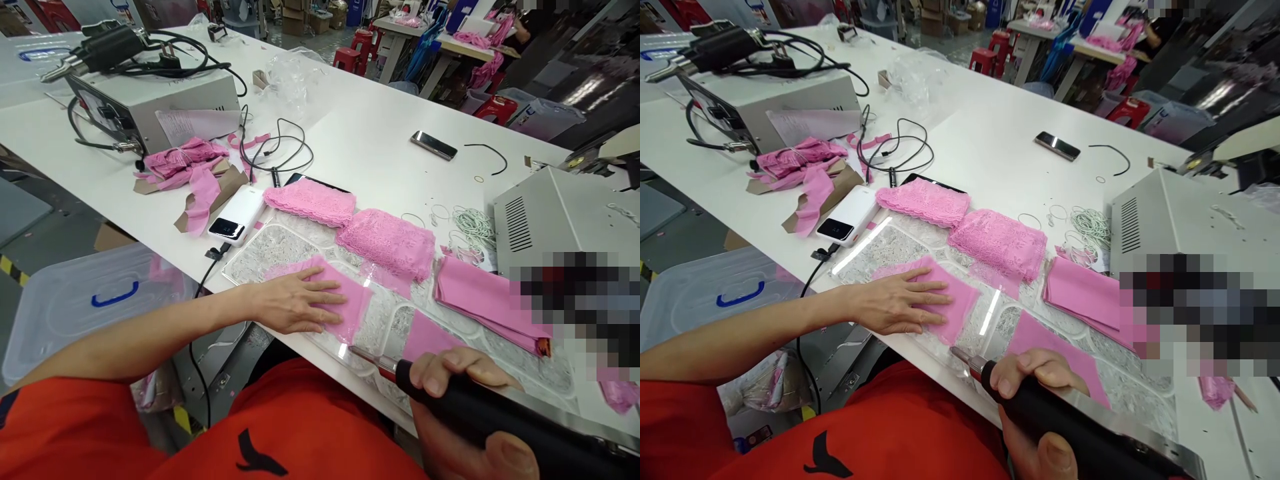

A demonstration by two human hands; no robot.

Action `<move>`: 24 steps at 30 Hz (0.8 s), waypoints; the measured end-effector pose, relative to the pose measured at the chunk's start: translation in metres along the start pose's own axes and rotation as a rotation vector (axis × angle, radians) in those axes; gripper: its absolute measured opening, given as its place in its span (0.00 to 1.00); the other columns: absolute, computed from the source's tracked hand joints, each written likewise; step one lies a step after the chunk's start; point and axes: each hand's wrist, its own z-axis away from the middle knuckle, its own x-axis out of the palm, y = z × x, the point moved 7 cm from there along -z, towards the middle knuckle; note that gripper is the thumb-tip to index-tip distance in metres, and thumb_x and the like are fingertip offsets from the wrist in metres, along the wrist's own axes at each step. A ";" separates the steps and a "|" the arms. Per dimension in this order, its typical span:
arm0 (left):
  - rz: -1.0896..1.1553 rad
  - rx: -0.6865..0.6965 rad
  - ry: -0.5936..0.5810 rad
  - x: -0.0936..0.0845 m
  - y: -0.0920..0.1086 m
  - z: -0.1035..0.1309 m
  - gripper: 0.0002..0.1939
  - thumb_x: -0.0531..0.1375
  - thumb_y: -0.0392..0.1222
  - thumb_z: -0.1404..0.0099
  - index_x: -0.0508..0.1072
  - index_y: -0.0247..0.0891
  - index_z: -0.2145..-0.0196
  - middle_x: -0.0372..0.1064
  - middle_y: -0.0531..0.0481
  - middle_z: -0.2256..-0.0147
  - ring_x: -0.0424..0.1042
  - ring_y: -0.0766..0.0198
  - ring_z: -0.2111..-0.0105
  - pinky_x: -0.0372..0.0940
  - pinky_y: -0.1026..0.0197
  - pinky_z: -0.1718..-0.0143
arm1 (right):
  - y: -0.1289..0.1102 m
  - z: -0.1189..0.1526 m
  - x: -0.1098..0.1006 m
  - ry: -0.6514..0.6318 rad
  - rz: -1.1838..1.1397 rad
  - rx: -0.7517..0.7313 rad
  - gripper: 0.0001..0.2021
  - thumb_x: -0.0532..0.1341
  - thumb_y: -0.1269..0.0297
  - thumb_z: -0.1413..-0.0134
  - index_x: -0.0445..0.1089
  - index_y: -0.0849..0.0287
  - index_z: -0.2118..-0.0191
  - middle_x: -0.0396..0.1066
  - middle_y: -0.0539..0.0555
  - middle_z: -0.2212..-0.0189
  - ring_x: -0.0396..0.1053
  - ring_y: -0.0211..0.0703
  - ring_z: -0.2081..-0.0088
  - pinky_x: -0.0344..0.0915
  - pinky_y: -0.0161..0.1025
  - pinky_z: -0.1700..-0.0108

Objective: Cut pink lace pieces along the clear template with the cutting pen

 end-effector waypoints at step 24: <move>-0.067 0.028 0.012 0.005 0.007 0.003 0.22 0.53 0.52 0.29 0.67 0.46 0.41 0.55 0.44 0.36 0.50 0.52 0.34 0.35 0.43 0.32 | -0.002 -0.004 -0.005 -0.026 -0.061 0.002 0.16 0.61 0.54 0.48 0.71 0.58 0.57 0.65 0.50 0.65 0.64 0.34 0.75 0.65 0.39 0.75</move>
